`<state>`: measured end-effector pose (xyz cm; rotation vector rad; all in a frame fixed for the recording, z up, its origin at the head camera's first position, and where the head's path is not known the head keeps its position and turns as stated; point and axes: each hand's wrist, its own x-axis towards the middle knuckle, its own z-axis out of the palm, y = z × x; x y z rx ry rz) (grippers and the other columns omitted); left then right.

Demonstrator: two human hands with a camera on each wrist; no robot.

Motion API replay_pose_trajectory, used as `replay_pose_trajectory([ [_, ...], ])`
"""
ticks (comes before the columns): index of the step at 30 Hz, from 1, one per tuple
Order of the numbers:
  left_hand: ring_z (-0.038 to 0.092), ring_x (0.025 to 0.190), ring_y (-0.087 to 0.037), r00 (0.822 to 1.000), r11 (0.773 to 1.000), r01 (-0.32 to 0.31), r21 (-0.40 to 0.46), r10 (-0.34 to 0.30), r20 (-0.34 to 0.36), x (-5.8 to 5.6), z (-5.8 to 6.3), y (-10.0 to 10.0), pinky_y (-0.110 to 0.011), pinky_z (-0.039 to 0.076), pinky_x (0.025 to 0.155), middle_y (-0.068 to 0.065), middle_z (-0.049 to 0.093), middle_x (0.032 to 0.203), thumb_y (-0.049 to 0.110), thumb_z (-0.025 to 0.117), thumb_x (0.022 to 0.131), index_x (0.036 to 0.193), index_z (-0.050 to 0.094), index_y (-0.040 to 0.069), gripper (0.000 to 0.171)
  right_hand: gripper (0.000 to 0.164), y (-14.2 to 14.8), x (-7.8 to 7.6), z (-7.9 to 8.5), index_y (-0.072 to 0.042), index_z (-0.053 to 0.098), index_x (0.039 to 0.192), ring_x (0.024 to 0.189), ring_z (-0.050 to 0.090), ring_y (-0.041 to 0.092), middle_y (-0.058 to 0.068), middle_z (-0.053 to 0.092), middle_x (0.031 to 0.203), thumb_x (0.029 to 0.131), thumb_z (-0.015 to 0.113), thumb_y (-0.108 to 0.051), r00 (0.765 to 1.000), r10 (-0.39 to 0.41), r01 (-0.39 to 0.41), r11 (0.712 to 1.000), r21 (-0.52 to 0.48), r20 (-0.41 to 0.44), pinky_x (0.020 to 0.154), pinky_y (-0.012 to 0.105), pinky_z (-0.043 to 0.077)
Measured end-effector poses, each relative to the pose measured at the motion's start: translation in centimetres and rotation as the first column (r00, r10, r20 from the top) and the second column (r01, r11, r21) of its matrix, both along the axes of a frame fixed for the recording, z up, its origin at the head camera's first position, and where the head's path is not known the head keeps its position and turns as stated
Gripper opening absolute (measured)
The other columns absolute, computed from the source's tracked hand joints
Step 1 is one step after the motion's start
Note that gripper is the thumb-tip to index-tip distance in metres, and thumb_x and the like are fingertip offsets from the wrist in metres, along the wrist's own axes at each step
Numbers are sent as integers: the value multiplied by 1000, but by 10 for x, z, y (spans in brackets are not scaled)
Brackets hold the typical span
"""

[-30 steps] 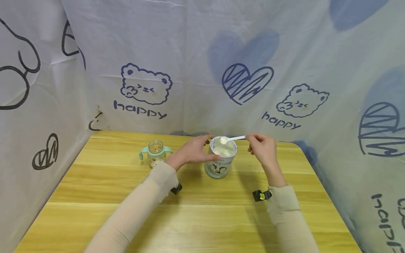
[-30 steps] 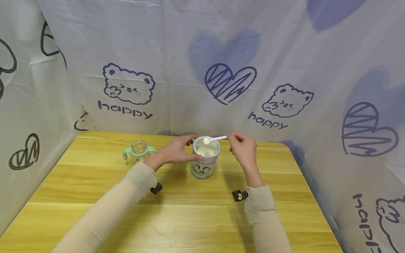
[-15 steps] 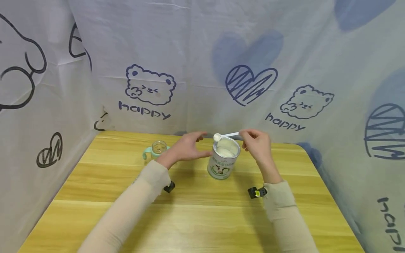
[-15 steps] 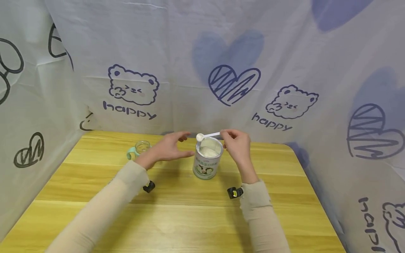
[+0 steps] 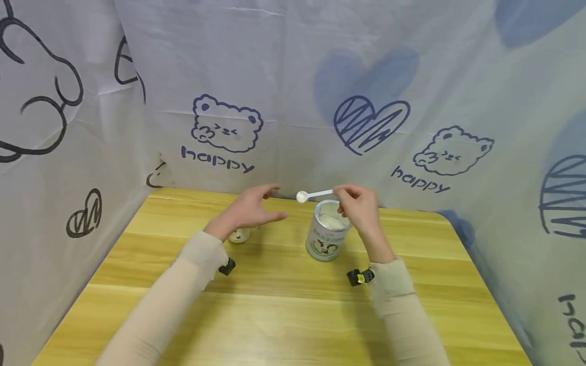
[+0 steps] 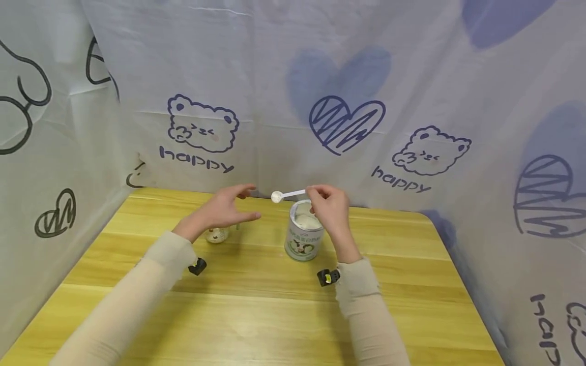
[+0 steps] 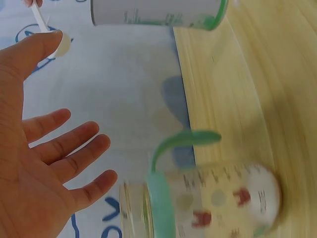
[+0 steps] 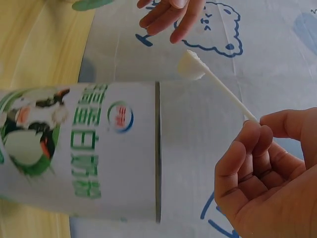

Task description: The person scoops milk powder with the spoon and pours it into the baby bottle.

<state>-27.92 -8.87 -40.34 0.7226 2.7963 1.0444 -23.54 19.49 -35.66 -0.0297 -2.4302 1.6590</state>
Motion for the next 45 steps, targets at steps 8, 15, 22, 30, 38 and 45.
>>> replay_pose_trajectory([
  [8, 53, 142, -40, 1000, 1000, -15, -3, 15, 0, 5, -4, -28, -59, 47, 116, -21, 53, 156, 53, 78, 91, 161, 42, 12, 89, 28, -18, -2, 1, 0, 78, 114, 59, 59, 14, -3, 60, 64, 102, 68, -23, 999, 46, -46, 999, -21, 18, 59, 23, 54],
  [15, 58, 136, -41, 999, 999, -32, -27, 32, -4, 9, -7, -49, -60, 49, 113, -23, 53, 156, 55, 78, 91, 162, 39, 13, 92, 28, -35, -3, 1, -1, 79, 113, 59, 61, 15, 2, 62, 67, 101, 69, -24, 997, 71, -70, 997, -45, 20, 58, 23, 54],
  [22, 53, 142, -42, 997, 997, -77, -31, 77, -12, 12, -12, -69, -62, 46, 116, -22, 55, 154, 54, 79, 90, 161, 41, 12, 91, 26, -51, -5, -2, -4, 80, 112, 63, 64, 25, 6, 64, 70, 101, 68, -24, 995, 103, -103, 994, -44, 5, 59, 29, 56],
  [30, 53, 141, -44, 995, 994, -102, -33, 102, 8, 16, -20, -86, -63, 47, 115, -24, 56, 152, 57, 77, 90, 160, 42, 11, 91, 27, -69, -7, -6, 0, 79, 111, 60, 62, 22, 4, 62, 65, 101, 67, -22, 988, 152, -153, 987, -43, -33, 59, 28, 56],
  [38, 54, 140, -42, 991, 990, -134, -48, 135, 20, 16, -31, -97, -62, 47, 115, -24, 55, 153, 57, 79, 89, 159, 43, 10, 92, 26, -86, -10, -11, -1, 79, 110, 58, 60, 17, 2, 60, 64, 101, 68, -22, 986, 168, -169, 984, -50, -21, 56, 25, 54],
  [45, 57, 136, -44, 989, 987, -146, -62, 148, 13, 20, -39, -103, -61, 47, 115, -26, 59, 148, 54, 80, 89, 157, 46, 4, 91, 26, -101, -12, -16, -1, 80, 110, 58, 60, 17, 1, 60, 66, 101, 68, -22, 984, 177, -178, 983, -46, -21, 54, 24, 51],
])
